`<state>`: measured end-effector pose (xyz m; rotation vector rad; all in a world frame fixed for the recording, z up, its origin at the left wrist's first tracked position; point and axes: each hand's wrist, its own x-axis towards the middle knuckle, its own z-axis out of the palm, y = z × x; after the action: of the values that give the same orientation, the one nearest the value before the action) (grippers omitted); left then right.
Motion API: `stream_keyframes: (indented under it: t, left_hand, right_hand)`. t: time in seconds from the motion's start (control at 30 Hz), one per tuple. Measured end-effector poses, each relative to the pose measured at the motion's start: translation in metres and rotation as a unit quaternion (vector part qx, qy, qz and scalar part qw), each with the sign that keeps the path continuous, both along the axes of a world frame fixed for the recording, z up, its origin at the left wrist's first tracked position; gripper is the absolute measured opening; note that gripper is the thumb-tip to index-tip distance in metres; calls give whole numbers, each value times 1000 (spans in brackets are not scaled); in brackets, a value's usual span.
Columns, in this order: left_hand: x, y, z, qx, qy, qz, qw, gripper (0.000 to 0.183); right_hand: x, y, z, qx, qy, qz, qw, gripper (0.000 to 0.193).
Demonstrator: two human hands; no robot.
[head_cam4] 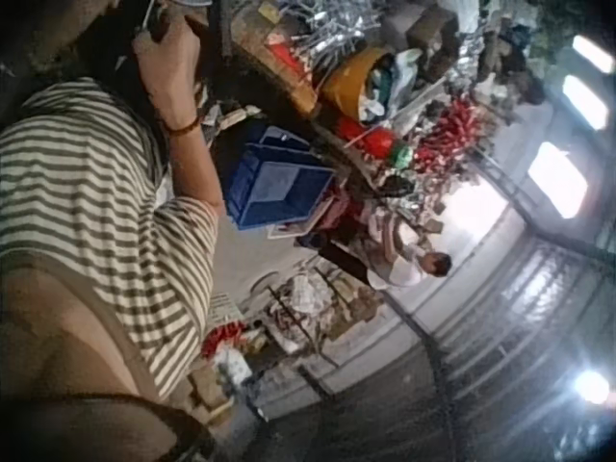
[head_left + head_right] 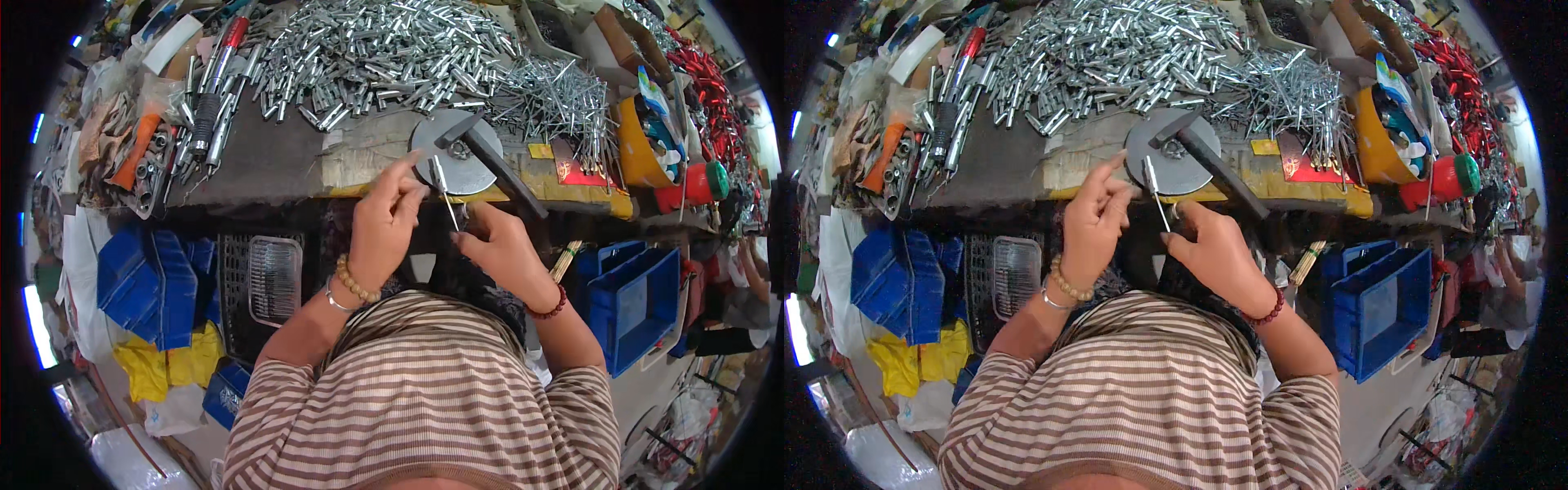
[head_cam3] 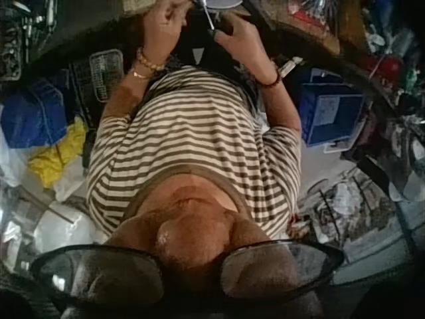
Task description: The person assembles metal parts by inserting pins into metal sleeves, tapping them with a hammer on a circular base, and placing the finished pieces into a tray.
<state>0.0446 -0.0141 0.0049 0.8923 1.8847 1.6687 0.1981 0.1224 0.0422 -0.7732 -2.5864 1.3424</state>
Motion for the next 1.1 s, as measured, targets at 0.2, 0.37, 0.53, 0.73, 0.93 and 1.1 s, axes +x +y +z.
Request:
stream_keyframes:
  t: [0.2, 0.37, 0.53, 0.73, 0.93, 1.1]
  left_hand:
    - [8, 6, -4, 60, -225, -4, 973, 57]
    - [6, -9, 3, 59, -306, 0, 950, 60]
    - [-2, -43, 2, 91, -281, 60, 954, 59]
    - [-30, -146, -52, 11, -196, 326, 925, 54]
    - [-37, -282, -215, -54, -254, 536, 803, 54]
    - [-20, -396, -347, -194, -56, 614, 763, 49]
  right_hand:
    - [-3, -14, 6, -240, -11, -41, 970, 21]
    - [-9, -33, -9, -194, 9, -24, 981, 18]
    - [-15, -52, -8, -157, 1, 33, 987, 25]
    - [-7, -49, -29, -285, -13, 40, 958, 37]
    - [-4, -46, -45, -277, -32, 16, 960, 37]
    - [-16, -49, -46, -298, -48, 55, 952, 35]
